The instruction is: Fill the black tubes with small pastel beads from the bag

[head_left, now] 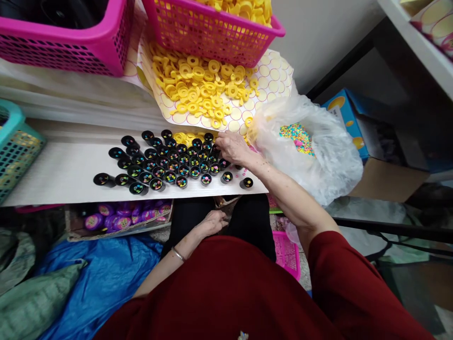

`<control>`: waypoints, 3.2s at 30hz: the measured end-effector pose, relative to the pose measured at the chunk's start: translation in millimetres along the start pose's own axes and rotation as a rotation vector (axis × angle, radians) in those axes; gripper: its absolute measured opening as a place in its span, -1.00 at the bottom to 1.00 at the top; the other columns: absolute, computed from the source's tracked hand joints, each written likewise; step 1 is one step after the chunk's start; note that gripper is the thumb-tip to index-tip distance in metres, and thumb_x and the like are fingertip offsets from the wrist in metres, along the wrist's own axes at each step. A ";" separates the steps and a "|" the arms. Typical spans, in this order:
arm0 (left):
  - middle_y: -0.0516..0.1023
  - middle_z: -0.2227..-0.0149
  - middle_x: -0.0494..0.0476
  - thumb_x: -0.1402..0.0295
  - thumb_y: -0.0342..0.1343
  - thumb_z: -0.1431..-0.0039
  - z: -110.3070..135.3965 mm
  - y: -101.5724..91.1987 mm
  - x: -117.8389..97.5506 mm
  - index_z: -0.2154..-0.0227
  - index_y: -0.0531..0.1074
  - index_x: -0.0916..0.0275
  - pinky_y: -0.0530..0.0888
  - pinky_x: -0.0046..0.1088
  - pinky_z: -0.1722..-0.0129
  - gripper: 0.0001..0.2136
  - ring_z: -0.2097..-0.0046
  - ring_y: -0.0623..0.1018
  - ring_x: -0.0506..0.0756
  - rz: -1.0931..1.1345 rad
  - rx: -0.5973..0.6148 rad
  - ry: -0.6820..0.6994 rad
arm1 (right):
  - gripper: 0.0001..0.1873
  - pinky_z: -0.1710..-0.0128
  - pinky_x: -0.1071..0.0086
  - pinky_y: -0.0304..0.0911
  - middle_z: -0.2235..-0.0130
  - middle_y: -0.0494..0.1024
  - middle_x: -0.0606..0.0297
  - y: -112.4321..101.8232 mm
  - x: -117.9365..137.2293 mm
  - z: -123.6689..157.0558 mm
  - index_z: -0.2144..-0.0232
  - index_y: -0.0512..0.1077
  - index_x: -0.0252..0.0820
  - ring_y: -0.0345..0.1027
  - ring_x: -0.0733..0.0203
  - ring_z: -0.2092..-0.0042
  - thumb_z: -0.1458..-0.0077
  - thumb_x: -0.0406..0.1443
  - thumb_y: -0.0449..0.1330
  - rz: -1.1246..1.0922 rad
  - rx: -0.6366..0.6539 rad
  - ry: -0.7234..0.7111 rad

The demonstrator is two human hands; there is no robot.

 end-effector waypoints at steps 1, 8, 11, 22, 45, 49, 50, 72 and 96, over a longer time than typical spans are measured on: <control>0.48 0.40 0.05 0.36 0.12 -0.06 -0.2 0.2 0.3 0.46 0.50 0.27 0.31 -0.49 0.30 -0.89 0.32 0.41 0.02 -0.002 0.000 -0.002 | -0.66 0.24 0.25 0.07 0.12 0.51 0.03 0.1 -0.1 0.0 0.14 0.50 -0.27 0.26 0.00 0.08 -0.19 -0.47 -0.05 0.002 -0.003 -0.001; 0.45 0.41 0.03 0.37 0.13 -0.07 -1.4 1.5 1.9 0.46 0.50 0.28 0.30 -0.49 0.31 -0.90 0.34 0.40 0.02 -0.001 0.001 -0.002 | -0.70 0.19 0.22 0.10 0.12 0.49 -0.01 1.7 11.9 -3.7 0.22 0.49 -0.29 0.24 -0.03 0.05 -0.11 -0.50 -0.01 0.052 0.000 -0.099; 0.45 0.42 0.02 0.37 0.13 -0.08 -0.7 0.4 0.6 0.47 0.49 0.29 0.29 -0.50 0.33 -0.89 0.35 0.39 0.00 0.006 0.003 -0.001 | -0.69 0.20 0.23 0.10 0.15 0.49 0.00 1.5 12.0 -4.3 0.22 0.48 -0.30 0.24 -0.01 0.06 -0.10 -0.51 -0.01 0.025 -0.013 -0.107; 0.43 0.45 0.00 0.38 0.13 -0.08 2.0 -2.5 -3.2 0.50 0.47 0.27 0.27 -0.51 0.34 -0.89 0.36 0.38 0.00 0.012 -0.001 -0.003 | -0.77 0.12 0.26 0.21 0.20 0.46 0.19 6.6 -32.2 -2.4 0.35 0.46 -0.19 0.30 0.11 0.13 -0.20 -0.37 -0.01 -0.432 -0.218 0.088; 0.50 0.41 0.07 0.36 0.14 -0.06 -0.6 -1.6 -1.1 0.48 0.50 0.26 0.36 -0.48 0.24 -0.90 0.31 0.44 0.04 -0.003 -0.016 0.018 | -0.72 0.13 0.25 0.15 0.16 0.47 0.13 9.2 -12.8 -2.6 0.34 0.44 -0.18 0.24 0.04 0.06 -0.30 -0.33 -0.05 -0.093 -0.072 0.080; 0.49 0.42 0.06 0.37 0.14 -0.07 -0.3 -1.8 -2.1 0.48 0.49 0.27 0.35 -0.47 0.25 -0.90 0.32 0.44 0.04 -0.011 -0.007 0.007 | -0.72 0.14 0.22 0.15 0.14 0.47 0.06 6.9 -8.1 -1.7 0.28 0.46 -0.22 0.24 0.00 0.05 -0.26 -0.39 -0.06 -0.050 -0.067 0.081; 0.49 0.42 0.06 0.37 0.13 -0.08 -0.1 -1.7 -2.4 0.48 0.50 0.27 0.35 -0.47 0.25 -0.90 0.32 0.45 0.04 -0.013 -0.005 0.006 | -0.71 0.14 0.21 0.15 0.13 0.48 0.04 5.7 -4.5 -1.2 0.26 0.47 -0.23 0.23 -0.01 0.05 -0.24 -0.42 -0.06 -0.024 -0.066 0.062; 0.41 0.47 0.00 0.34 0.12 -0.06 -1.9 2.9 7.3 0.47 0.48 0.27 0.27 -0.48 0.30 -0.89 0.33 0.39 0.02 0.004 -0.015 -0.005 | -0.73 0.12 0.31 0.18 0.20 0.49 0.17 1.9 -19.4 -3.0 0.28 0.54 -0.24 0.30 0.14 0.13 -0.21 -0.36 0.02 -0.351 -0.158 0.036; 0.46 0.39 0.03 0.36 0.14 -0.05 -0.9 -1.7 2.2 0.41 0.51 0.27 0.31 -0.49 0.28 -0.90 0.30 0.40 0.02 0.005 0.010 -0.017 | -0.78 0.15 0.32 0.34 0.24 0.64 0.19 3.8 -40.8 -12.4 0.31 0.63 -0.15 0.47 0.06 0.12 0.02 -0.33 0.21 -0.465 -0.072 0.399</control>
Point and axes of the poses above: each hand's wrist, its own z-axis away from the middle knuckle, its own y-axis out of the palm, x = y × z, the point moved 10 cm from there along -z, towards the middle knuckle
